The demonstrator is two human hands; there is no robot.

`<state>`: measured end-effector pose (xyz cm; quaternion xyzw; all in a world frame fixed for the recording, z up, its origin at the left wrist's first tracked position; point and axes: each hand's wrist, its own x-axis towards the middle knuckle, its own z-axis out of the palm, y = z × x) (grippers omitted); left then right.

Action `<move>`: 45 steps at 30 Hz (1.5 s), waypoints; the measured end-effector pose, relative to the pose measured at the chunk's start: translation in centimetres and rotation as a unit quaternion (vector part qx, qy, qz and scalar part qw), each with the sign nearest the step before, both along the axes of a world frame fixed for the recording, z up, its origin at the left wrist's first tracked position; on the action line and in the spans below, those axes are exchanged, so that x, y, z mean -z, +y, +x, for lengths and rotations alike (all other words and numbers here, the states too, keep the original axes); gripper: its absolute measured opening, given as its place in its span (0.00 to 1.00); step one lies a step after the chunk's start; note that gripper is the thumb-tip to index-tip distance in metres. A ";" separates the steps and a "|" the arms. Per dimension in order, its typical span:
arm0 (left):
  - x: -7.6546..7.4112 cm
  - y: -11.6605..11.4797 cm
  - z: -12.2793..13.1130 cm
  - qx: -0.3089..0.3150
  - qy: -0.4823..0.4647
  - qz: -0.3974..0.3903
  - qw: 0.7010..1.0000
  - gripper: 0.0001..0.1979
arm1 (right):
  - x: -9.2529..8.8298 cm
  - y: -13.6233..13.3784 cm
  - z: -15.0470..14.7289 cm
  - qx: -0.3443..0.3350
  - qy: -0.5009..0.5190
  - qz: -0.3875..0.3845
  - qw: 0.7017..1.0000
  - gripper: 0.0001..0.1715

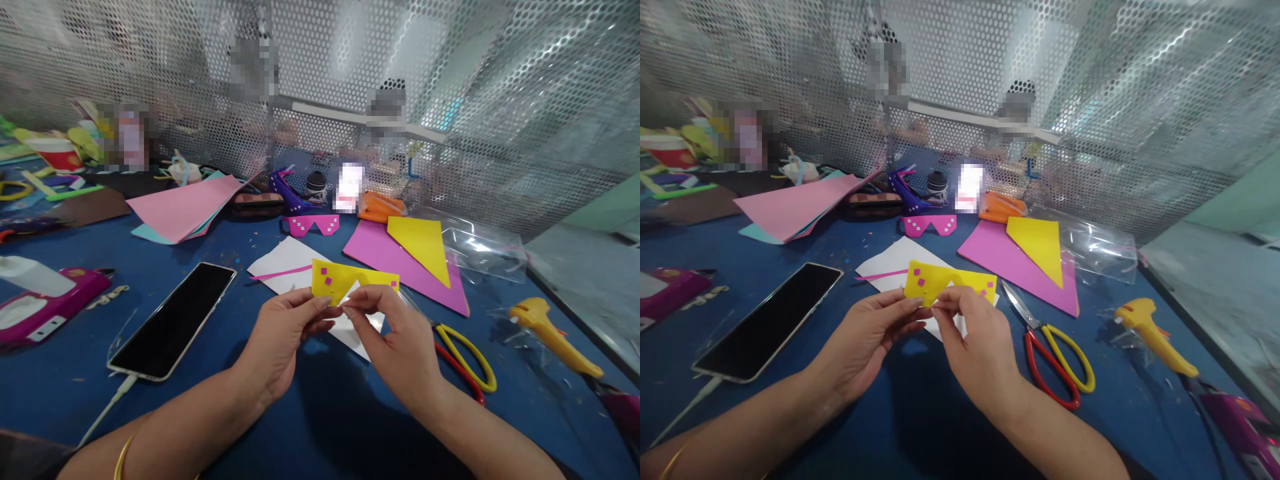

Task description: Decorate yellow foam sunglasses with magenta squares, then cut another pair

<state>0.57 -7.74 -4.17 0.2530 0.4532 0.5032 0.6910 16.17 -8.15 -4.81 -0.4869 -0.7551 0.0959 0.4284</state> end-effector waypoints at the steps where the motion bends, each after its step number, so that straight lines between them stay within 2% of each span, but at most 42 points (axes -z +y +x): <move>1: 0.0 0.0 0.0 0.000 0.000 -0.003 1.000 0.07 | 0.0 0.0 0.0 -0.003 -0.006 -0.001 1.000 0.03; 6: 0.1 -0.1 0.0 0.007 -0.001 -0.014 1.000 0.06 | -0.1 0.1 0.1 -0.028 -0.017 -0.009 0.999 0.05; 11: 0.0 -0.1 0.0 0.006 -0.008 -0.017 1.000 0.06 | -0.1 -0.2 0.0 -0.008 0.050 -0.065 0.997 0.02; 15: 0.0 0.0 0.0 -0.004 -0.008 -0.019 1.000 0.07 | -0.1 -0.3 -0.1 -0.015 0.094 -0.089 0.992 0.05; 25: 0.1 0.0 0.2 -0.009 -0.001 -0.025 1.000 0.08 | 0.3 0.0 0.0 -0.007 0.058 -0.096 0.994 0.05; 30: -0.1 -0.1 0.1 -0.006 0.007 -0.028 1.000 0.07 | 0.4 -0.3 0.0 0.012 -0.006 -0.060 0.998 0.03; 33: -0.1 -0.1 0.1 -0.007 0.021 -0.042 0.999 0.05 | 0.1 -0.3 -0.1 0.010 -0.043 -0.013 0.999 0.02; 36: 0.0 -0.1 0.1 -0.006 0.043 -0.034 0.998 0.05 | -0.8 0.1 0.5 0.015 -0.074 0.064 0.995 0.03; 38: 0.1 -0.2 0.1 -0.001 0.058 -0.013 0.998 0.05 | -1.7 0.5 1.2 0.015 -0.073 0.087 0.993 0.04; 40: 0.2 -0.3 0.2 0.010 0.076 0.009 0.997 0.06 | -2.6 1.0 2.0 0.006 -0.040 0.054 0.998 0.03; 42: 0.2 -0.4 0.3 0.027 0.096 0.021 0.995 0.07 | -3.3 1.4 2.6 -0.014 0.008 -0.025 1.000 0.01; 45: 0.1 -0.6 0.3 0.051 0.123 0.037 0.990 0.06 | -3.7 1.7 3.0 -0.062 0.063 -0.150 0.985 0.04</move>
